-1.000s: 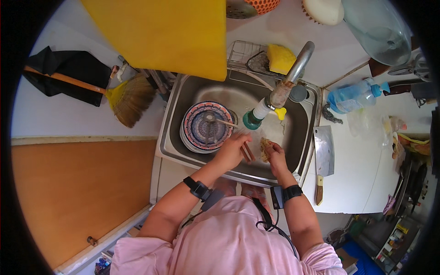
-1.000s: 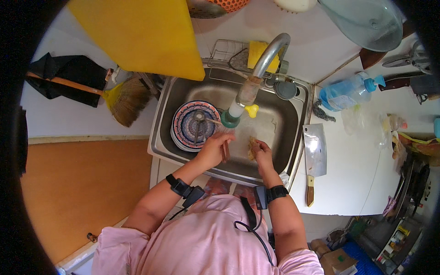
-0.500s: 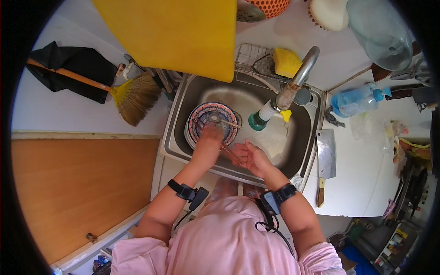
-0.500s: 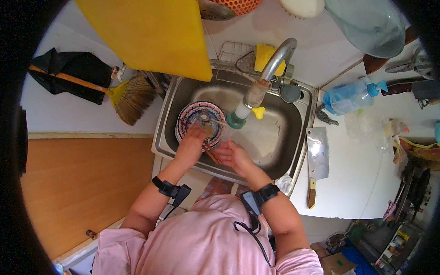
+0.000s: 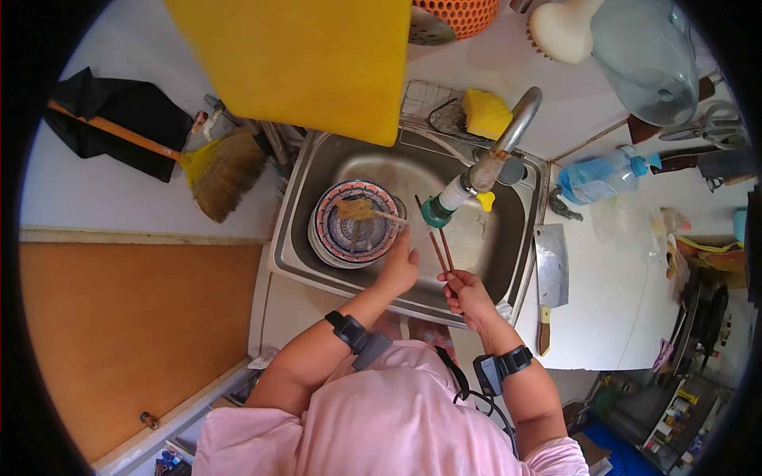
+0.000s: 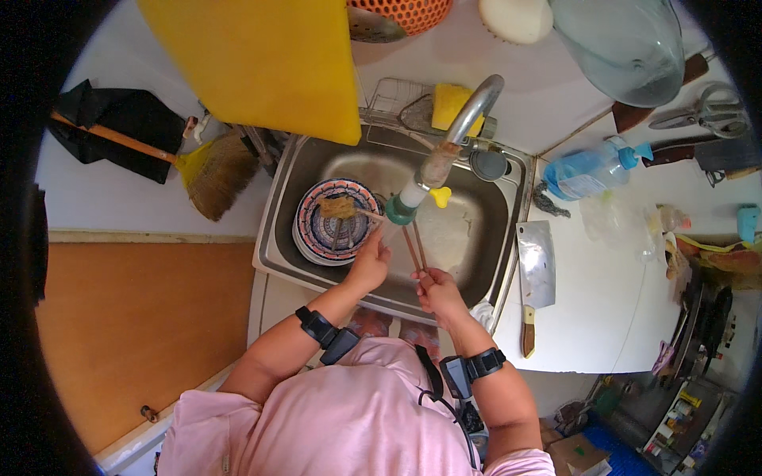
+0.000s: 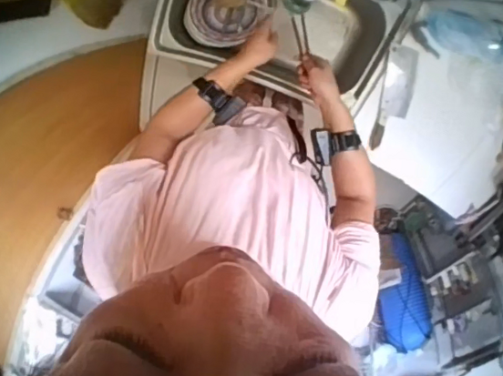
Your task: Wash dishes, chopsticks, and a bowl in a kitchen sink.
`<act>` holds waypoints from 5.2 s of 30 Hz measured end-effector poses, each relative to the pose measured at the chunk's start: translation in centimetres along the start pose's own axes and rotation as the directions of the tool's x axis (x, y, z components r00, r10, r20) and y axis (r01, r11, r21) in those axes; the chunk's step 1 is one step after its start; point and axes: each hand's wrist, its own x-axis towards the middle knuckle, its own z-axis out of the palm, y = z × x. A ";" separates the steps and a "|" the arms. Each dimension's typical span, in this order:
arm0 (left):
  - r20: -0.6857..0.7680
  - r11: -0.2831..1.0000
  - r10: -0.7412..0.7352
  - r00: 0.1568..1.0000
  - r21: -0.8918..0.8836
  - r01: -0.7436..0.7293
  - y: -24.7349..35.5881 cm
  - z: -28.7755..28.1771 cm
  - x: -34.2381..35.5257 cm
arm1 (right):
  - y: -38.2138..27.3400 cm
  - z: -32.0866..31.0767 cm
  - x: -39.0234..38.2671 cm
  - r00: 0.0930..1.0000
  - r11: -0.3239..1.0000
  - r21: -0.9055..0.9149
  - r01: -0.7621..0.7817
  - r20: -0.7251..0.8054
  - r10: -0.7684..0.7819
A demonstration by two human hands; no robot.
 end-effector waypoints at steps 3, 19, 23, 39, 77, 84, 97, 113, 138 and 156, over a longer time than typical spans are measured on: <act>0.497 0.057 -0.504 0.706 -0.797 0.601 1.2 0.8 0.6 | 1.1 -0.2 -0.2 1.000 0.996 -0.081 0.023 0.012 -0.023; 0.626 -0.319 -0.462 0.628 -0.778 0.541 1.5 0.8 6.7 | 1.2 -2.1 -4.3 0.981 0.903 -0.385 0.191 0.096 -0.166; 0.520 -0.292 -0.539 0.663 -0.853 0.432 2.0 1.5 6.3 | 1.9 -4.3 -3.8 0.939 0.823 -0.502 0.267 -0.056 -0.339; 0.551 -0.086 -0.143 0.822 -0.835 0.544 -1.8 2.1 4.1 | -1.8 1.4 2.3 0.907 0.845 -0.435 0.311 -0.132 -0.401; 0.561 -0.197 -0.196 0.804 -0.826 0.528 1.5 -1.0 3.8 | -2.3 2.8 1.1 0.734 0.758 0.025 0.651 -0.276 -0.621; 0.596 -0.291 -0.228 0.770 -0.796 0.530 3.0 1.7 2.6 | -0.7 2.1 -0.4 0.659 0.721 -0.035 0.692 -0.377 -0.651; 0.442 -0.358 -0.456 0.773 -0.886 0.295 -0.2 2.0 5.9 | -0.3 -0.6 -6.7 0.650 0.742 -0.315 0.591 -0.358 -0.670; 0.553 -0.535 -0.272 0.788 -0.767 0.354 1.3 1.4 6.5 | 1.7 -4.8 -5.4 0.788 0.861 -0.087 0.501 -0.365 -0.496; 0.477 -0.461 -0.307 0.823 -0.831 0.310 2.3 0.2 5.1 | 1.5 -7.0 -2.8 0.712 0.816 -0.144 0.559 -0.421 -0.562; 0.381 -0.137 -0.286 0.879 -0.924 0.356 3.6 -0.6 4.0 | -2.0 -0.8 3.7 0.760 0.778 -0.100 0.620 -0.171 -0.627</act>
